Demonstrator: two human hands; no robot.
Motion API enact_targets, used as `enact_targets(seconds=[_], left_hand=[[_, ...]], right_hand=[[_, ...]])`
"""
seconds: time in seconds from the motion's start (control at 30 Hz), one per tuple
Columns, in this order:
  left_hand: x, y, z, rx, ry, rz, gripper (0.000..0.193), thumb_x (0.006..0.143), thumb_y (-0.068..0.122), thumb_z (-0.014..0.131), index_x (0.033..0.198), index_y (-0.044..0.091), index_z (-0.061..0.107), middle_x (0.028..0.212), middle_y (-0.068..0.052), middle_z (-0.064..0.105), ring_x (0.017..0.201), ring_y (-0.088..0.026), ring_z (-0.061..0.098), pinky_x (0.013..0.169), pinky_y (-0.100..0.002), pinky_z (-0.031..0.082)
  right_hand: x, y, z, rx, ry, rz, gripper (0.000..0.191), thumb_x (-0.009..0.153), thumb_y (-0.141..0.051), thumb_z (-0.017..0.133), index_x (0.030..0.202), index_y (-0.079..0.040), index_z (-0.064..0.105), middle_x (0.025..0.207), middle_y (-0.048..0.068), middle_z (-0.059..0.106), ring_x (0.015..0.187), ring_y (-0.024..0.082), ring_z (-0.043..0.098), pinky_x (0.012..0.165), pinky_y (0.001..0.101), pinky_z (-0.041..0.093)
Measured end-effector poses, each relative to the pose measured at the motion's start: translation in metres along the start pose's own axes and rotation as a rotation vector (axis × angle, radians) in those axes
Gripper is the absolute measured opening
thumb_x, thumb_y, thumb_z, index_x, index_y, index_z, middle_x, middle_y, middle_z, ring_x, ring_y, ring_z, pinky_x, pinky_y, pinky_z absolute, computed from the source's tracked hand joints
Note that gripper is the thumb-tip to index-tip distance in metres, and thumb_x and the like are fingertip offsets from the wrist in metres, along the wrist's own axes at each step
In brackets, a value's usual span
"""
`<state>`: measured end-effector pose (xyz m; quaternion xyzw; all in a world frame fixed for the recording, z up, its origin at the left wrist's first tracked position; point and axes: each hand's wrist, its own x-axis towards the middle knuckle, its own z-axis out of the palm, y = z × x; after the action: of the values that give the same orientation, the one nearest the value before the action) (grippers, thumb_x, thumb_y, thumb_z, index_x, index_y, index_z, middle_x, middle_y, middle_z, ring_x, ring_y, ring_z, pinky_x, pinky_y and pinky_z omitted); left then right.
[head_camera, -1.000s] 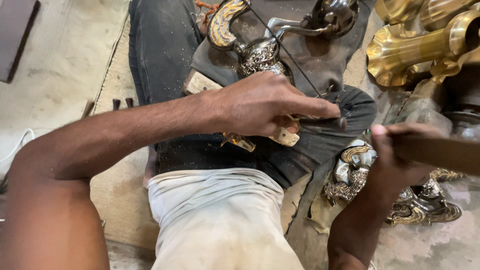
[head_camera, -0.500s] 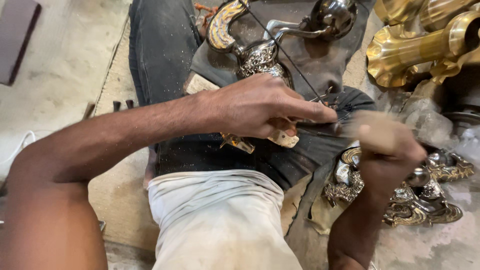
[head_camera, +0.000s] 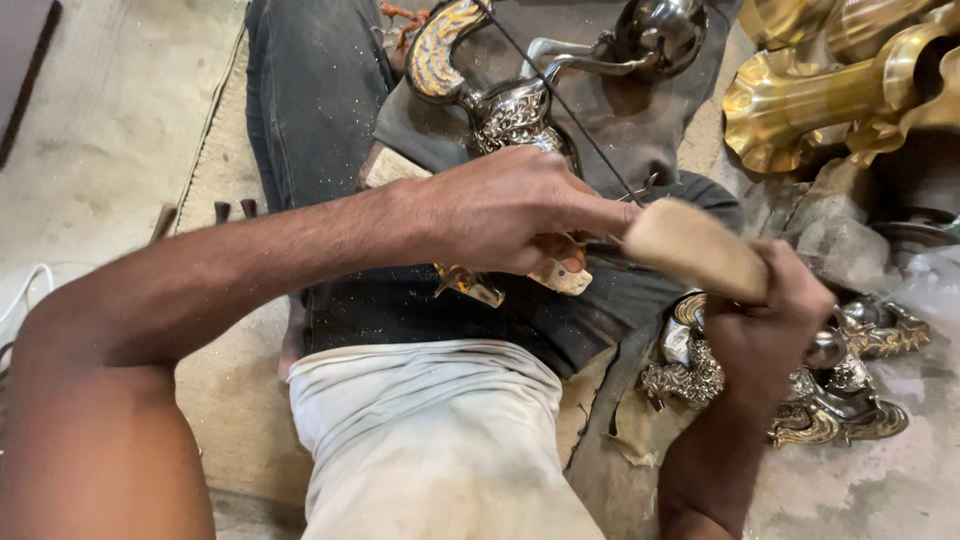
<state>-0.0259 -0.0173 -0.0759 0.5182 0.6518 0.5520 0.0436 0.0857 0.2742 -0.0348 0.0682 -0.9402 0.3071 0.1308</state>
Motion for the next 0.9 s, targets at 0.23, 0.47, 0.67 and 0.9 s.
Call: enact_targets(seconds=[0.23, 0.47, 0.67, 0.9], left_hand=[[-0.001, -0.002, -0.002, -0.071, -0.008, 0.006, 0.070, 0.085, 0.004, 0.080, 0.149, 0.018, 0.054, 0.101, -0.008, 0.078, 0.081, -0.021, 0.076, 0.070, -0.038, 0.060], [0.000, -0.002, -0.002, -0.072, -0.038, -0.028, 0.069, 0.086, 0.002, 0.079, 0.149, 0.018, 0.054, 0.098, -0.009, 0.077, 0.079, -0.021, 0.076, 0.069, -0.040, 0.058], [-0.001, -0.001, -0.006, -0.099, -0.024, 0.012, 0.071, 0.084, 0.001, 0.079, 0.149, 0.016, 0.054, 0.101, -0.010, 0.076, 0.081, -0.023, 0.076, 0.070, -0.041, 0.057], [0.003, 0.000, -0.009, -0.093, -0.028, 0.034, 0.064, 0.088, 0.008, 0.081, 0.146, 0.014, 0.055, 0.095, -0.009, 0.075, 0.078, -0.027, 0.072, 0.066, -0.045, 0.052]], right_hand=[[0.003, -0.002, -0.002, 0.125, 0.068, 0.041, 0.016, 0.094, 0.005, 0.076, 0.102, -0.001, 0.064, 0.085, 0.010, 0.065, 0.076, 0.018, 0.067, 0.077, 0.0296, 0.054], [-0.001, -0.001, 0.002, 0.579, 0.215, 0.194, 0.030, 0.094, 0.012, 0.075, 0.112, -0.008, 0.061, 0.095, 0.006, 0.064, 0.082, 0.021, 0.067, 0.085, 0.0322, 0.058], [-0.011, 0.011, 0.004, 0.289, 0.166, 0.137, 0.034, 0.095, 0.014, 0.083, 0.110, -0.004, 0.059, 0.099, 0.003, 0.061, 0.090, 0.014, 0.061, 0.086, 0.0273, 0.052], [-0.017, 0.014, 0.000, 0.019, 0.080, 0.209, 0.021, 0.095, 0.000, 0.086, 0.107, 0.000, 0.068, 0.086, 0.005, 0.061, 0.077, 0.014, 0.055, 0.073, 0.0275, 0.047]])
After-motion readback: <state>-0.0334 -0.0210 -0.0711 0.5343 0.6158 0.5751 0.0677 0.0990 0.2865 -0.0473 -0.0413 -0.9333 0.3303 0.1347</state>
